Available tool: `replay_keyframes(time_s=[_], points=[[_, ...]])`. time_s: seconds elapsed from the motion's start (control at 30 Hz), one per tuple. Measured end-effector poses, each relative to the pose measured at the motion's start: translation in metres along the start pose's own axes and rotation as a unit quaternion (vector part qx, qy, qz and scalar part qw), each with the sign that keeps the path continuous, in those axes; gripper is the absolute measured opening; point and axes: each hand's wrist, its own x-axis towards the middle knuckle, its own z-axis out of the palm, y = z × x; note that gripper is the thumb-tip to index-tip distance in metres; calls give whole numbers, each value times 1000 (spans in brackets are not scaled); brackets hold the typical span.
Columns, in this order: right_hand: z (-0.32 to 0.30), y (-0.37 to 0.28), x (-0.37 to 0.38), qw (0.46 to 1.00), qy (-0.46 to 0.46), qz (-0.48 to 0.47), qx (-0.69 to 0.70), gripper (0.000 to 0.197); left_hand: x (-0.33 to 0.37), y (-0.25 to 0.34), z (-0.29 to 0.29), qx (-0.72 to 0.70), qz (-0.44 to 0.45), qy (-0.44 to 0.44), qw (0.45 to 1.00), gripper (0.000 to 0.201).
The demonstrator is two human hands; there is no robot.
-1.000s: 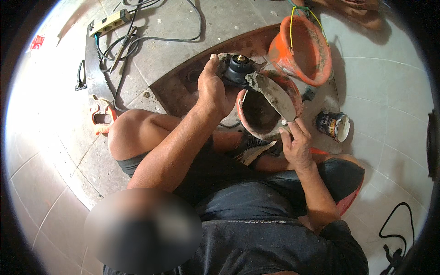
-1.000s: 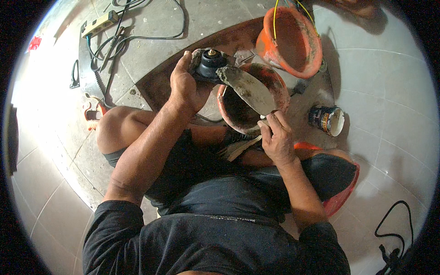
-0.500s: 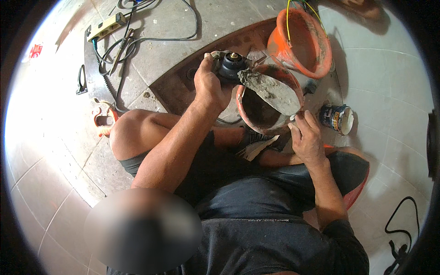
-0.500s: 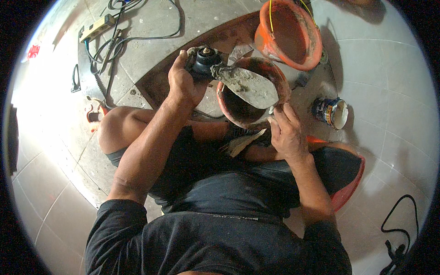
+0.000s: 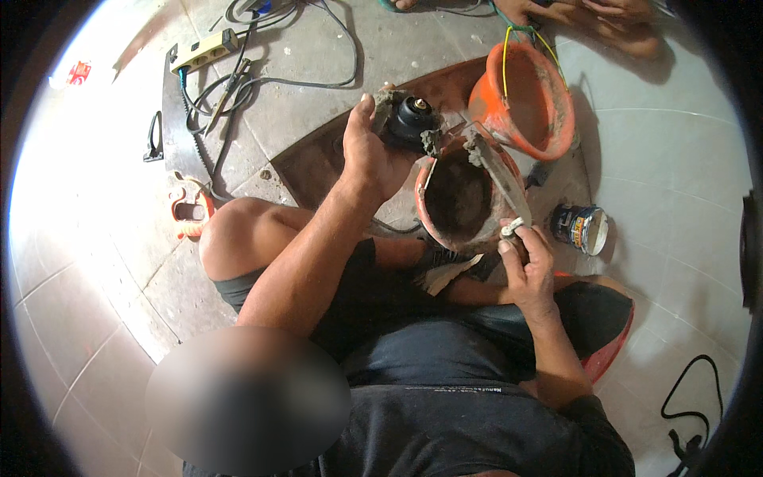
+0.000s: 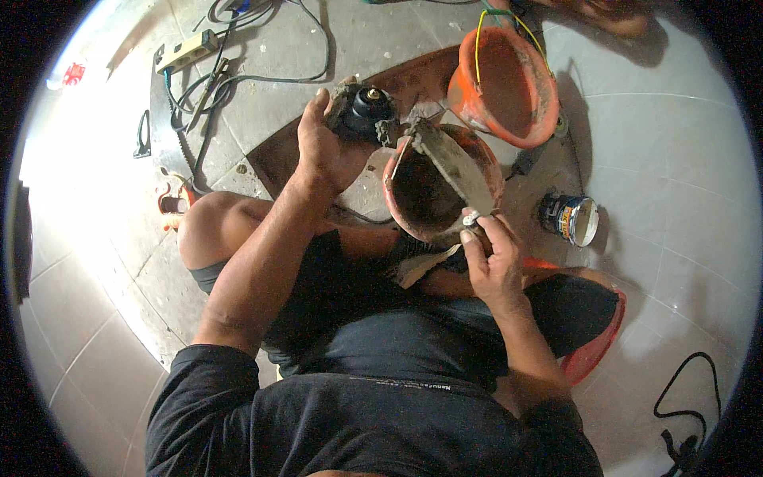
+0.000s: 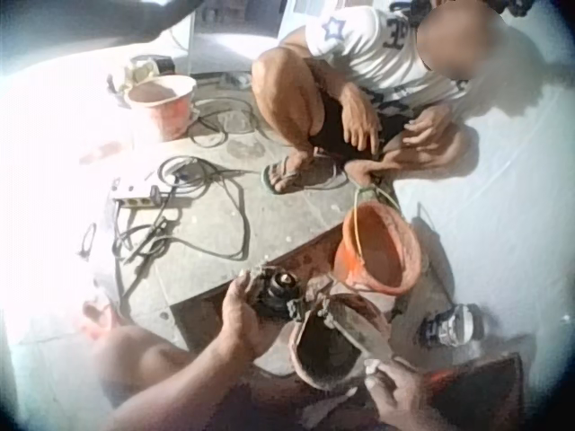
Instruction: The person sits on a tiled floor and installs a black circular drain cover into a square hole. They use a hammer to tap the cover into place and later apply a grey cement-like substance around the edges using a trowel.
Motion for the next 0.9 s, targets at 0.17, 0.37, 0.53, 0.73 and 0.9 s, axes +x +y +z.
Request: replay_keyframes(time_s=[0.17, 0.37, 0.53, 0.73, 0.9], points=[[27, 17, 7, 998, 29, -42, -46, 25, -3, 4, 3, -98, -62, -45, 992, 39], [44, 30, 7, 994, 69, -52, -66, 24, -9, 8, 5, -182, -111, -59, 975, 30], [46, 32, 12, 992, 89, -57, -74, 24, -15, 5, 10, -146, -118, -80, 979, 26], [48, 40, 11, 986, 67, -67, -138, 25, -18, -1, 11, -99, -106, -93, 985, 32], [50, 40, 8, 989, 55, -67, -118, 22, -21, -3, 11, -98, -113, -92, 984, 36]])
